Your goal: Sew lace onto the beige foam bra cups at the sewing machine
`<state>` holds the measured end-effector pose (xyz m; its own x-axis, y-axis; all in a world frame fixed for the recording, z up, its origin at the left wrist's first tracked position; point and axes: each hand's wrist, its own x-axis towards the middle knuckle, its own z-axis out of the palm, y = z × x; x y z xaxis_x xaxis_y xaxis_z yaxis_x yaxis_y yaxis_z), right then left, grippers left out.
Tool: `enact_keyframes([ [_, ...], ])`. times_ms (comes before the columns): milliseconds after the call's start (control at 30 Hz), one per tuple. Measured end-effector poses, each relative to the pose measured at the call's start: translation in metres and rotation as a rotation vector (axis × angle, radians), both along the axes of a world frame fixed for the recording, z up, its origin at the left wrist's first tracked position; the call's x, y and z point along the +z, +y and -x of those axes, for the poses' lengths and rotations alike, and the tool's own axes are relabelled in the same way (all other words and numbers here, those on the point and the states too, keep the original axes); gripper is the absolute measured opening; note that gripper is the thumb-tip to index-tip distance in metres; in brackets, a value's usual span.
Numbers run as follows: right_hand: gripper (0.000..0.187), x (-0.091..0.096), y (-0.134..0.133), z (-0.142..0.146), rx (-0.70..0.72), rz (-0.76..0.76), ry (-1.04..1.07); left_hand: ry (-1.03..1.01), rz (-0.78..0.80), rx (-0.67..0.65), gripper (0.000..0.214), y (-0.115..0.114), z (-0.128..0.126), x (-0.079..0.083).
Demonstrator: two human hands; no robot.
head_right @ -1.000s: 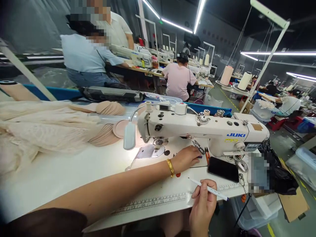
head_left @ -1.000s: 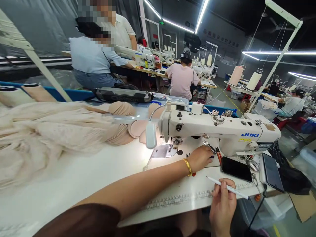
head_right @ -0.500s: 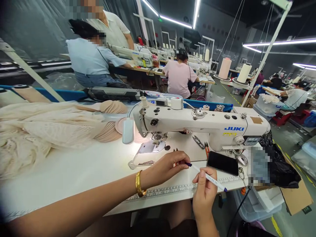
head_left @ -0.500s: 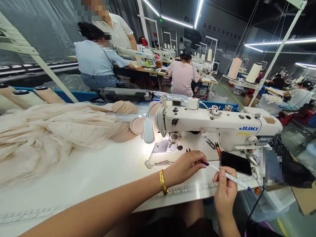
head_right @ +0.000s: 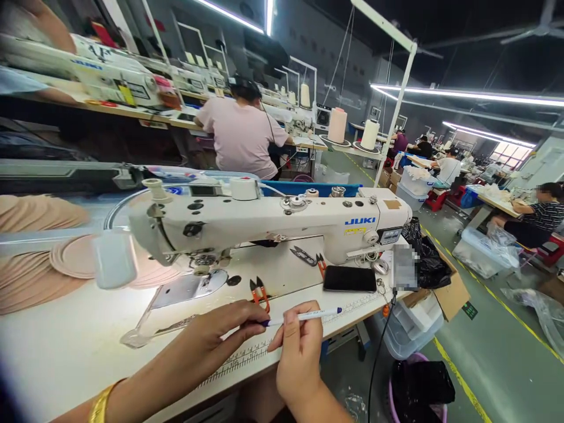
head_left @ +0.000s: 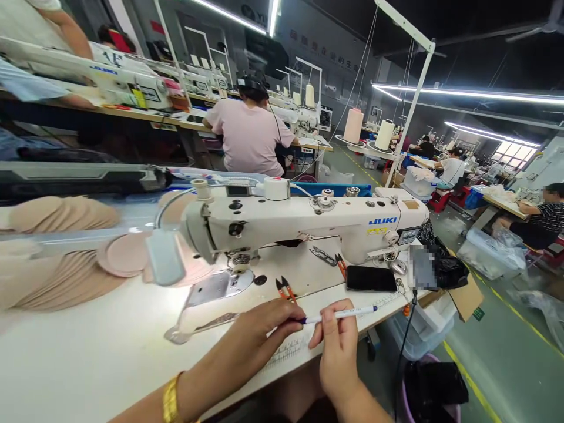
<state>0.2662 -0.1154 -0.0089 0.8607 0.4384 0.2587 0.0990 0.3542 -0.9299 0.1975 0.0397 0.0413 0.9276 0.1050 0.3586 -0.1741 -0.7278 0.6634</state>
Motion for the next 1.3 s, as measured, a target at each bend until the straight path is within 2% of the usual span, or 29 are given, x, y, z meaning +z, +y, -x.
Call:
enact_keyframes([
  [133, 0.041, 0.002, 0.011, -0.011, -0.017, -0.012, 0.097, 0.063, 0.062, 0.082, 0.023, -0.003, -0.011, -0.003],
  [333, 0.046, 0.007, 0.034, -0.041, -0.038, -0.115, 0.216, 0.144, 0.154, 0.172, 0.025, -0.005, -0.035, 0.009],
  [433, 0.047, 0.005, 0.039, -0.047, 0.027, -0.143, 0.272, 0.196, 0.212, 0.189, 0.028, 0.000, -0.046, 0.008],
  [567, 0.062, -0.003, 0.036, -0.044, 0.110, -0.176, 0.345, 0.277, 0.337, 0.255, 0.033, 0.015, -0.064, 0.003],
  [633, 0.060, -0.008, 0.032, -0.039, 0.079, -0.150, 0.332, 0.231, 0.270, 0.273, 0.029, 0.022, -0.076, 0.002],
  [733, 0.048, -0.013, 0.028, -0.033, 0.078, -0.063, 0.253, 0.122, 0.040, 0.239, 0.020, 0.028, -0.097, -0.002],
  [800, 0.044, -0.014, 0.026, -0.031, 0.098, -0.021, 0.205, 0.124, -0.081, 0.195, 0.016, 0.027, -0.112, -0.007],
  [900, 0.041, -0.018, 0.023, -0.029, 0.125, 0.025, 0.167, 0.147, -0.157, 0.153, 0.013, 0.020, -0.130, -0.014],
  [967, 0.040, -0.022, 0.021, -0.027, 0.127, 0.067, 0.138, 0.157, -0.202, 0.119, 0.015, 0.016, -0.133, -0.014],
  [1033, 0.039, -0.026, 0.018, -0.026, 0.113, 0.116, 0.092, 0.164, -0.238, 0.087, 0.020, 0.014, -0.125, -0.011],
  [1100, 0.037, -0.030, 0.015, -0.026, 0.106, 0.166, 0.033, 0.161, -0.274, 0.053, 0.020, 0.014, -0.102, -0.006],
  [1200, 0.034, -0.032, 0.014, -0.030, 0.130, 0.246, -0.116, 0.116, -0.320, 0.006, 0.015, 0.013, -0.044, -0.005],
  [1300, 0.034, -0.037, 0.017, -0.038, 0.130, 0.346, -0.462, 0.043, -0.285, 0.061, 0.015, 0.011, 0.028, -0.015],
])
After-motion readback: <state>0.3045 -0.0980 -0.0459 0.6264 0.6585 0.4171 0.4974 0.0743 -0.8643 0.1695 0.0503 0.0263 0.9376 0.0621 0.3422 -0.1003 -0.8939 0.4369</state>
